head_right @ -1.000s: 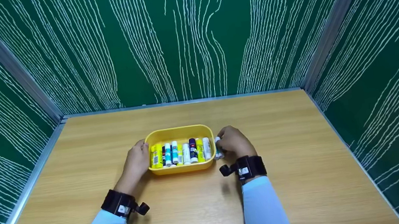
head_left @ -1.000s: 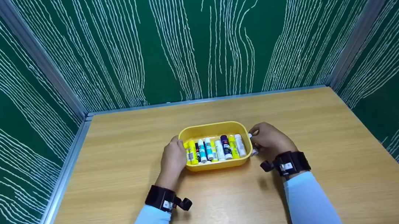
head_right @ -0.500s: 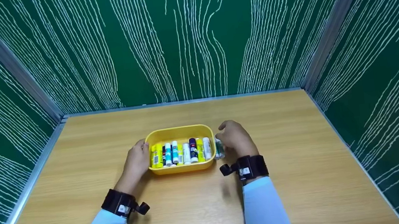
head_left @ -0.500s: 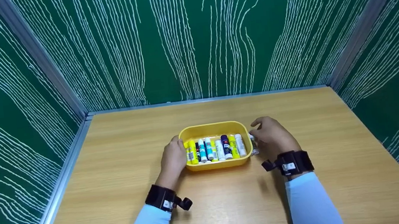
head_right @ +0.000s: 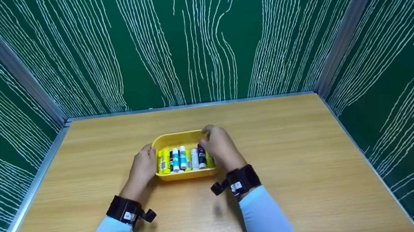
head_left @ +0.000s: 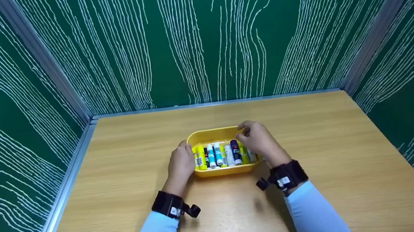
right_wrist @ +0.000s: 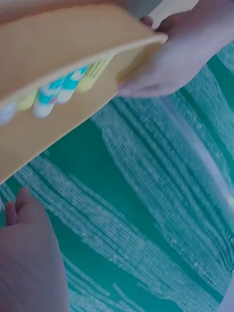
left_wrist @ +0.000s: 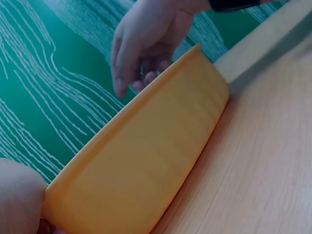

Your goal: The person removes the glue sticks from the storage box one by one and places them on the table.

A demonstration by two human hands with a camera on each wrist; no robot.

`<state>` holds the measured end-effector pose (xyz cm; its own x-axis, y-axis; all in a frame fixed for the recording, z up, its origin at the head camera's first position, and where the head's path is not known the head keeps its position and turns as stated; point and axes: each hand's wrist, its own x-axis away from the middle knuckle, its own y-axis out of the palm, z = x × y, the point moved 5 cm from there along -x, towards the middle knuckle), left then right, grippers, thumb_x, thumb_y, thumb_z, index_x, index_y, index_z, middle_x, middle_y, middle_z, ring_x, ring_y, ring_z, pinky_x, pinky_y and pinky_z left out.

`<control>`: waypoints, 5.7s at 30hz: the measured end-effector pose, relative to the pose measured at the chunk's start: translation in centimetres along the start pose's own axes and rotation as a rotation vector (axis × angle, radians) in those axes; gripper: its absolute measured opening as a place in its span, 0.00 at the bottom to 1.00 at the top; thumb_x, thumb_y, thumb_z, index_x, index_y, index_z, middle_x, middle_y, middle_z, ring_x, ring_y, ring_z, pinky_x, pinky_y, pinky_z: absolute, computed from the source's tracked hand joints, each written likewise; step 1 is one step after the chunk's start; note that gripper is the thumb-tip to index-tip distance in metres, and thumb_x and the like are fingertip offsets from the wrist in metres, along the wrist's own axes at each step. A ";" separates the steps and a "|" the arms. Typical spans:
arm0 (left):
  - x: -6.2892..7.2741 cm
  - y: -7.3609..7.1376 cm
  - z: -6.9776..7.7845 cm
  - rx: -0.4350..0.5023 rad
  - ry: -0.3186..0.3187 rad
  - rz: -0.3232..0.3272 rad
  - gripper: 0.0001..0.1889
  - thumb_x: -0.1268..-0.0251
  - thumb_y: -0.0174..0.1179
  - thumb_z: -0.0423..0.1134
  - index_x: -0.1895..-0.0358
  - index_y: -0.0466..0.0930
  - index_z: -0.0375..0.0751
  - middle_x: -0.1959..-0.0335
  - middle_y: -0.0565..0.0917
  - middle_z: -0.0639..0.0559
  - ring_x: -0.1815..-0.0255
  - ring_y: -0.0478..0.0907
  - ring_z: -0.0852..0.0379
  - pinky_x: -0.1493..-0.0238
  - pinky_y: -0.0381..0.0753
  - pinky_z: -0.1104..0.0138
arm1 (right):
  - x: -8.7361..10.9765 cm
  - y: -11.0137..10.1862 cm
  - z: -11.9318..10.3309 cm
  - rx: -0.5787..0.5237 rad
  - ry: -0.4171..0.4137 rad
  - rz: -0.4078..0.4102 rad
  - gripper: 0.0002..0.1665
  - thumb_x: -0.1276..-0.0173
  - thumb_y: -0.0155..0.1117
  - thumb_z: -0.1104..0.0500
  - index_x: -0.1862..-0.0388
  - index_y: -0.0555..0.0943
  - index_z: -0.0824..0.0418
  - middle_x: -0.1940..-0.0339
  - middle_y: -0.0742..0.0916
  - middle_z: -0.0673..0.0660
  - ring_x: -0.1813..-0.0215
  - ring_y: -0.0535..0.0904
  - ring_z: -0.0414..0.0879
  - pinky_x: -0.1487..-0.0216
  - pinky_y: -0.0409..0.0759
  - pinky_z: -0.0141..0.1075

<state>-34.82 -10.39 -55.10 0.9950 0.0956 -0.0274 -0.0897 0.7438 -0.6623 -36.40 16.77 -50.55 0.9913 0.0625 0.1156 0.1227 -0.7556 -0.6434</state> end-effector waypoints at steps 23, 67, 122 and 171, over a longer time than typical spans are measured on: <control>-0.1 0.1 0.0 0.023 -0.034 -0.010 0.26 0.03 0.44 0.44 0.18 0.74 0.31 0.24 0.83 0.30 0.23 0.83 0.34 0.21 0.82 0.42 | 0.3 6.7 -1.7 0.003 -0.183 -0.032 0.33 0.16 0.74 0.54 0.17 0.79 0.57 0.51 0.89 0.55 0.55 0.85 0.49 0.55 0.85 0.37; -0.1 0.1 0.1 -0.005 -0.014 0.002 0.26 0.03 0.44 0.44 0.20 0.76 0.31 0.28 0.86 0.30 0.27 0.86 0.36 0.25 0.85 0.42 | 0.5 7.5 -1.5 0.114 -0.124 -0.128 0.21 0.26 0.81 0.54 0.38 0.88 0.57 0.62 0.88 0.55 0.61 0.83 0.49 0.60 0.80 0.38; -0.2 0.1 -0.1 -0.035 -0.013 0.004 0.25 0.03 0.43 0.44 0.22 0.78 0.32 0.31 0.88 0.30 0.30 0.88 0.36 0.29 0.87 0.42 | 1.5 -1.5 -2.0 -0.059 -0.171 -0.023 0.27 0.20 0.72 0.58 0.25 0.83 0.55 0.44 0.89 0.60 0.43 0.86 0.58 0.43 0.90 0.47; -0.1 0.0 -0.3 -0.009 -0.028 -0.008 0.26 0.02 0.44 0.45 0.20 0.76 0.31 0.29 0.87 0.30 0.30 0.88 0.38 0.27 0.87 0.43 | -0.1 -6.4 7.3 0.091 0.212 -0.146 0.32 0.16 0.68 0.53 0.20 0.77 0.65 0.33 0.86 0.69 0.37 0.82 0.61 0.33 0.86 0.53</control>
<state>-34.95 -10.53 -55.31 0.9942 0.1080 -0.0012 -0.0810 0.7384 -0.6695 -36.90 26.35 -51.92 0.9317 0.0214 0.3625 0.2773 -0.6865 -0.6722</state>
